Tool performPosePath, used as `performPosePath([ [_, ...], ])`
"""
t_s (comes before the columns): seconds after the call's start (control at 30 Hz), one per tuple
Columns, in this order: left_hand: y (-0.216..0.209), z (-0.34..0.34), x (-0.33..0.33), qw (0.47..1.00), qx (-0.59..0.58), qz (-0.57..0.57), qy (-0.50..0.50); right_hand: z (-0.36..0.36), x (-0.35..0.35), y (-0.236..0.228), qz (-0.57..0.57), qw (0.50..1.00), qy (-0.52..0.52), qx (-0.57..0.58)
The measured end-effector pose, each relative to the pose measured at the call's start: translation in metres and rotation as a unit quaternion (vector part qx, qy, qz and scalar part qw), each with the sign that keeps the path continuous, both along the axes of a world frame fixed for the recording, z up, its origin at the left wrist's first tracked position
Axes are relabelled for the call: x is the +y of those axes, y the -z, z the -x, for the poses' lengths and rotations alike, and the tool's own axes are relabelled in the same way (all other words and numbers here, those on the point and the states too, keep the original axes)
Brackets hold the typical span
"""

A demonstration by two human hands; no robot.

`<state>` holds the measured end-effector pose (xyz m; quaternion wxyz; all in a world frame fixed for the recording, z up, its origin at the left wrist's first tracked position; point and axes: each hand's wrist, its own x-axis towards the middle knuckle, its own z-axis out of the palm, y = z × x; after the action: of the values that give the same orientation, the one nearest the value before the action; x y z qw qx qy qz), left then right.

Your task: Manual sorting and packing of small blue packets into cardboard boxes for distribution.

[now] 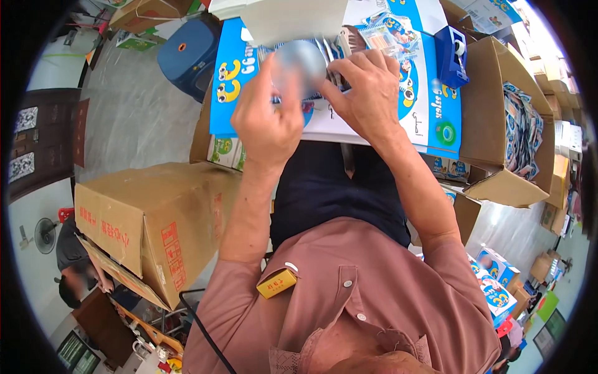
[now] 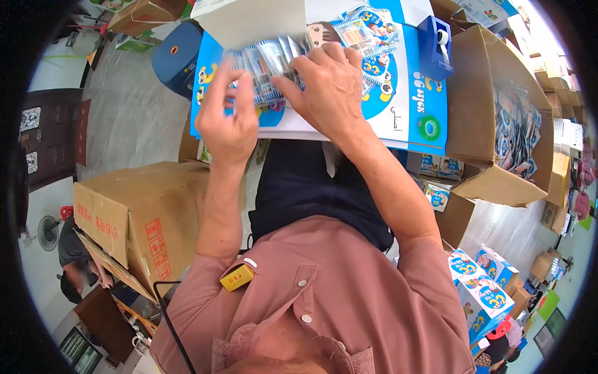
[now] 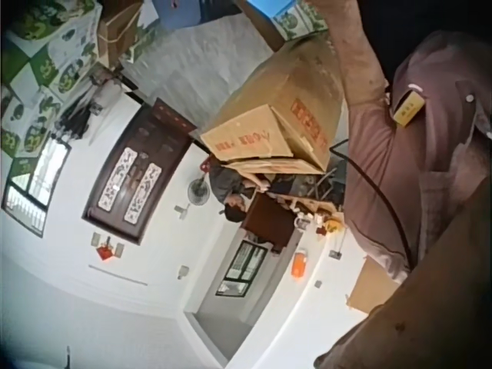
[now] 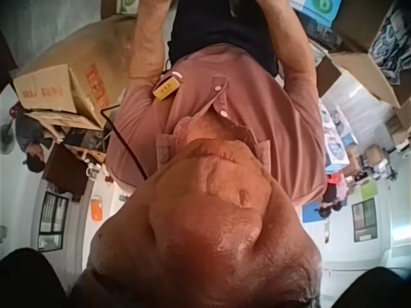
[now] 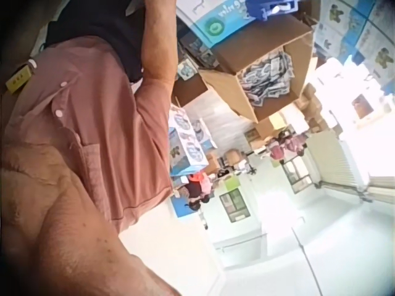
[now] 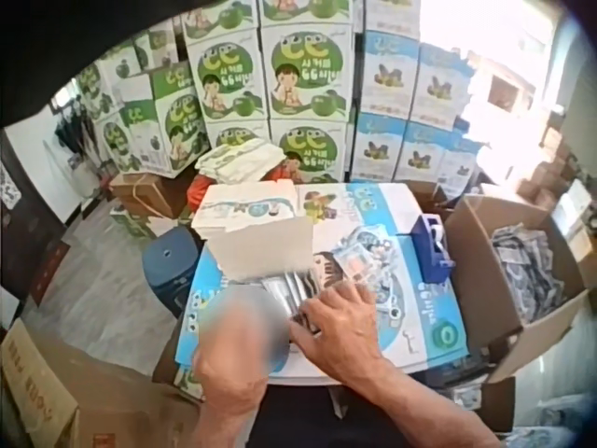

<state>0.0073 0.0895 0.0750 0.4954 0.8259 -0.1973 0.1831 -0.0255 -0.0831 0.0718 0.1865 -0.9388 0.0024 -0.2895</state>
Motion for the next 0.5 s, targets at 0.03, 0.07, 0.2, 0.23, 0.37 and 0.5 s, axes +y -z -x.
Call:
performPosePath([
  [0.03,-0.017,0.002,-0.013,0.996,0.092,0.0,0.007,0.003,0.001,0.0,0.021,1.0,-0.008,0.009],
  [0.07,-0.02,-0.006,-0.016,0.996,0.09,0.002,0.005,0.001,0.003,0.0,0.003,1.0,0.002,0.019],
  [0.2,-0.015,-0.055,-0.033,0.959,0.156,-0.23,0.053,-0.002,0.004,0.008,0.026,0.997,-0.028,-0.063],
  [0.23,-0.015,-0.063,-0.035,0.955,0.158,-0.243,0.064,-0.001,0.002,0.009,0.027,0.997,-0.026,-0.063],
  [0.37,-0.005,-0.076,-0.042,0.946,0.132,-0.287,0.074,0.005,-0.007,0.015,-0.021,0.998,-0.05,-0.03],
  [0.5,-0.001,-0.068,-0.047,0.949,0.041,-0.311,0.032,0.007,-0.005,0.02,0.03,0.999,-0.034,0.021],
])
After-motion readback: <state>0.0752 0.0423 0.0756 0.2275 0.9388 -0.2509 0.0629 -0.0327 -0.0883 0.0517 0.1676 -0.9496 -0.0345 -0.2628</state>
